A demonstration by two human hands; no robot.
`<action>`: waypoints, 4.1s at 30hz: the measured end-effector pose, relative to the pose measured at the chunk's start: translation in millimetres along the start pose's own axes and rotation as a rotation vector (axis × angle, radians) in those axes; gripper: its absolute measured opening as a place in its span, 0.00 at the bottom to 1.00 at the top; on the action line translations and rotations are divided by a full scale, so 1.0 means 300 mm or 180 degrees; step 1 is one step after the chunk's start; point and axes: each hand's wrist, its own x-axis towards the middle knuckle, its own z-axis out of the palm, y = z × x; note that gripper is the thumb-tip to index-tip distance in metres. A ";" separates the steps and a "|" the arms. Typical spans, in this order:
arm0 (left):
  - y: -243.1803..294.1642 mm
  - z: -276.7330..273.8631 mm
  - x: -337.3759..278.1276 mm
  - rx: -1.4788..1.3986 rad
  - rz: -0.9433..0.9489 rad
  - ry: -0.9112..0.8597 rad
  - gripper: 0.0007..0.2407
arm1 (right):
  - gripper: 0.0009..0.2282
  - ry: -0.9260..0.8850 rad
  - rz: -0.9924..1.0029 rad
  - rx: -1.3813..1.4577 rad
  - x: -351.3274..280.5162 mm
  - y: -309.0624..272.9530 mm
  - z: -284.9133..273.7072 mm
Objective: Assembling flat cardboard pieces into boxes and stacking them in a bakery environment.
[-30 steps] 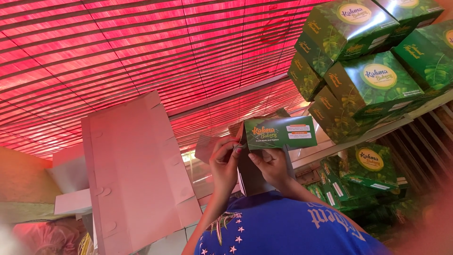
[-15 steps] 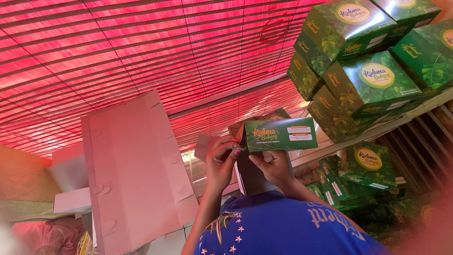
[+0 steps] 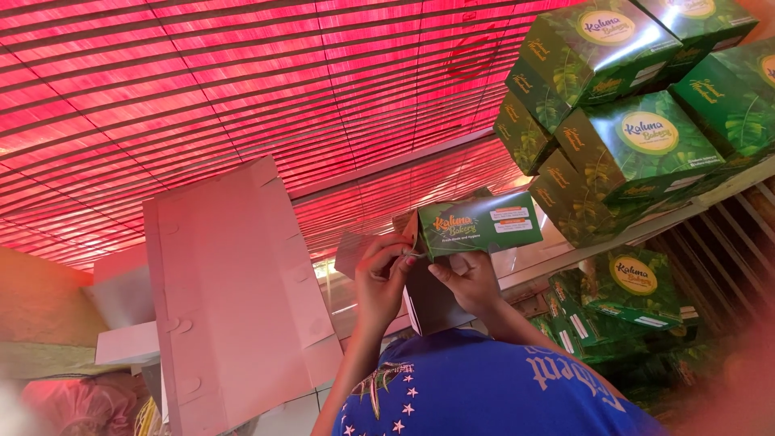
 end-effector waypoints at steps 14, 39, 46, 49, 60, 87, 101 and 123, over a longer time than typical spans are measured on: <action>-0.044 0.044 0.005 -0.0199 0.0046 0.0317 0.04 | 0.11 -0.0059 0.0132 0.0587 0.045 -0.035 0.070; -0.067 -0.004 0.014 0.0604 0.0692 0.0311 0.10 | 0.11 0.0304 0.0234 0.1110 0.078 0.043 0.134; -0.141 -0.029 0.055 0.0561 0.0703 0.0253 0.28 | 0.13 -0.0027 0.0378 0.0683 0.095 0.066 0.107; -0.259 -0.045 0.064 0.0644 0.0412 0.0359 0.30 | 0.16 -0.0402 0.0776 0.0715 0.130 0.004 0.078; -0.467 -0.068 0.046 0.1348 -0.0323 0.0541 0.24 | 0.23 -0.2636 0.1979 -0.1718 0.175 -0.185 -0.278; -0.632 -0.105 0.020 0.2946 -0.0221 0.0144 0.24 | 0.24 0.0014 -0.0011 -0.1875 0.152 0.467 -0.384; -0.627 -0.176 0.002 0.3666 -0.0766 -0.0052 0.25 | 0.22 0.0262 0.1676 -0.0112 0.128 0.591 -0.513; -0.369 0.120 0.027 0.2706 -0.1032 -0.0125 0.39 | 0.25 -0.0133 0.0891 -0.2448 0.138 0.204 -0.205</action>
